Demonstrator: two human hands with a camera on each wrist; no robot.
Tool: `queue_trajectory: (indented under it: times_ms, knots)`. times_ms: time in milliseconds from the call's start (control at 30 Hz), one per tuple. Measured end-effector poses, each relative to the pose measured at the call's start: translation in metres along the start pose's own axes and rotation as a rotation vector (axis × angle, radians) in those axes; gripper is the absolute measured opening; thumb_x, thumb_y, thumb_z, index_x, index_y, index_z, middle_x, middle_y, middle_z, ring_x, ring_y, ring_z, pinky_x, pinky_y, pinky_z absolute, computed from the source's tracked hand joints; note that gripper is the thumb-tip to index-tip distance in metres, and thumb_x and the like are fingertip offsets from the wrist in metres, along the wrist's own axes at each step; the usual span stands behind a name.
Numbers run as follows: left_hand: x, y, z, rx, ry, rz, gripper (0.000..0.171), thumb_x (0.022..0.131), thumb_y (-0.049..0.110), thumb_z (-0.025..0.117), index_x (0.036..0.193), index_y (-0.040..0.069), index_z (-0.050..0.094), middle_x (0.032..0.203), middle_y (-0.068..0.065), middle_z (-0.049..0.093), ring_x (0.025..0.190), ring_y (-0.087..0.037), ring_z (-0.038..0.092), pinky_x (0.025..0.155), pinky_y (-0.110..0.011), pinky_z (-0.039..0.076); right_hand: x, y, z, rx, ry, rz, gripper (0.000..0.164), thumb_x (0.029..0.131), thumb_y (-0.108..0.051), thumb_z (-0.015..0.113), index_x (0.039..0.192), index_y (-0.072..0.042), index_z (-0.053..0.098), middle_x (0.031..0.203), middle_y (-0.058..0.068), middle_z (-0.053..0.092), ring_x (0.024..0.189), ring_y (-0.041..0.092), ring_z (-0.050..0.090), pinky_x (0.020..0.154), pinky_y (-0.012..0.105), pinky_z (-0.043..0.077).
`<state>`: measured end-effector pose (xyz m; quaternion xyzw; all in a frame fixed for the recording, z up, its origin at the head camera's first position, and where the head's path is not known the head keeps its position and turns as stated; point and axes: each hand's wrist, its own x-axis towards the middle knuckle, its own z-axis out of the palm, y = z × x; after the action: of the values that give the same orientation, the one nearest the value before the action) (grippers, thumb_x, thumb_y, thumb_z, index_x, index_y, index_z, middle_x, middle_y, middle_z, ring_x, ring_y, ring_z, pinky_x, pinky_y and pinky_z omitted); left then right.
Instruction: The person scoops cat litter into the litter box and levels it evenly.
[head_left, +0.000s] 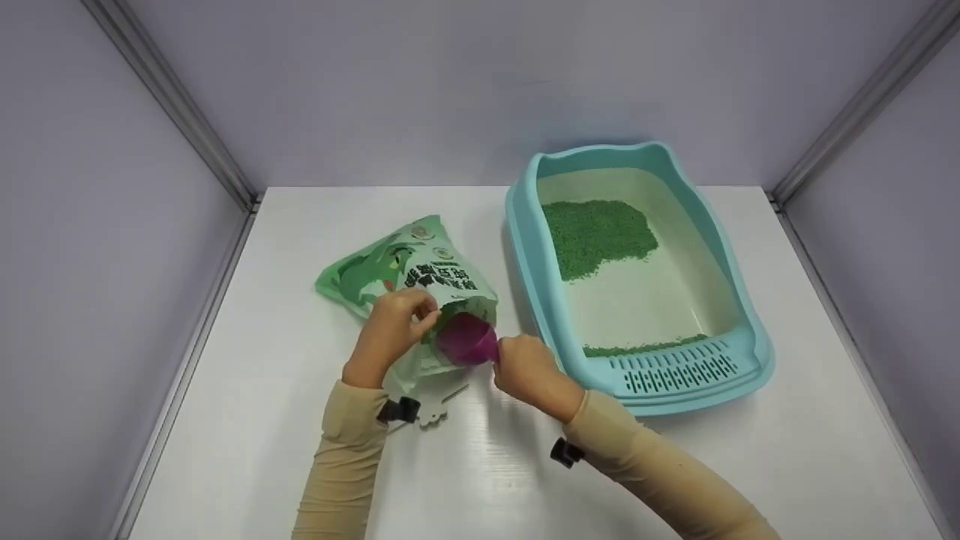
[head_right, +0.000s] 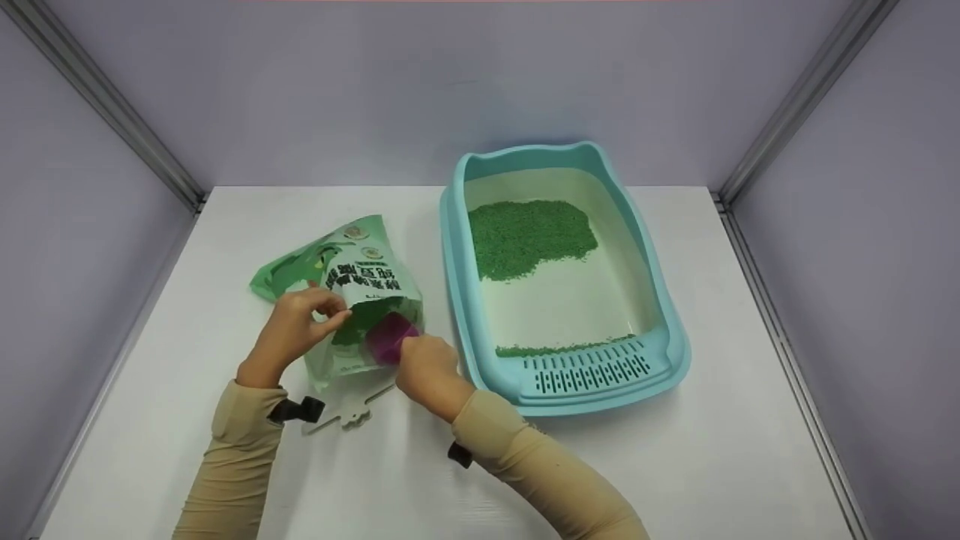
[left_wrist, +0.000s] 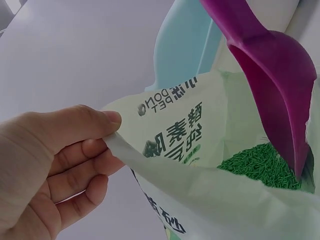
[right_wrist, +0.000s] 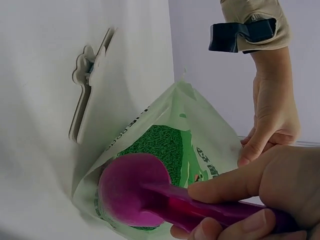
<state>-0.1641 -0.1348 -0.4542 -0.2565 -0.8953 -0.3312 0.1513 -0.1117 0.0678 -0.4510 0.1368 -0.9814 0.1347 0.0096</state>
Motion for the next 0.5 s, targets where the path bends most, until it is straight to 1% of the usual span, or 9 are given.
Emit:
queue_trajectory:
  times_ms: [267,400,500]
  knots:
    - [0.0,0.0,-0.001,0.004,0.006,0.008,0.011,0.083,0.003,0.071,0.074,0.003,0.064,0.073,-0.011,0.067,0.066,-0.021,0.066,0.061,-0.029,0.055,0.011,-0.013,0.006,0.014,-0.034,0.059,0.017,0.078,-0.007,0.064,0.063,0.0,0.061,0.068,0.021,0.068,0.064,0.038,0.067,0.05,0.051,0.054]
    - [0.0,0.0,-0.001,0.0,0.011,0.008,0.011,0.082,0.002,0.071,0.073,0.002,0.064,0.072,-0.011,0.067,0.065,-0.021,0.066,0.061,-0.029,0.055,0.017,-0.017,0.017,-0.004,0.005,0.062,0.015,0.078,-0.007,0.064,0.065,0.0,0.063,0.07,0.02,0.069,0.065,0.037,0.068,0.051,0.05,0.055]
    - [0.0,-0.001,-0.001,-0.01,0.007,0.008,0.011,0.082,0.002,0.07,0.073,0.002,0.064,0.072,-0.011,0.068,0.065,-0.021,0.066,0.061,-0.03,0.055,0.023,-0.019,0.028,0.004,0.055,0.058,0.013,0.078,-0.006,0.064,0.067,0.0,0.063,0.069,0.019,0.069,0.064,0.037,0.068,0.052,0.048,0.055]
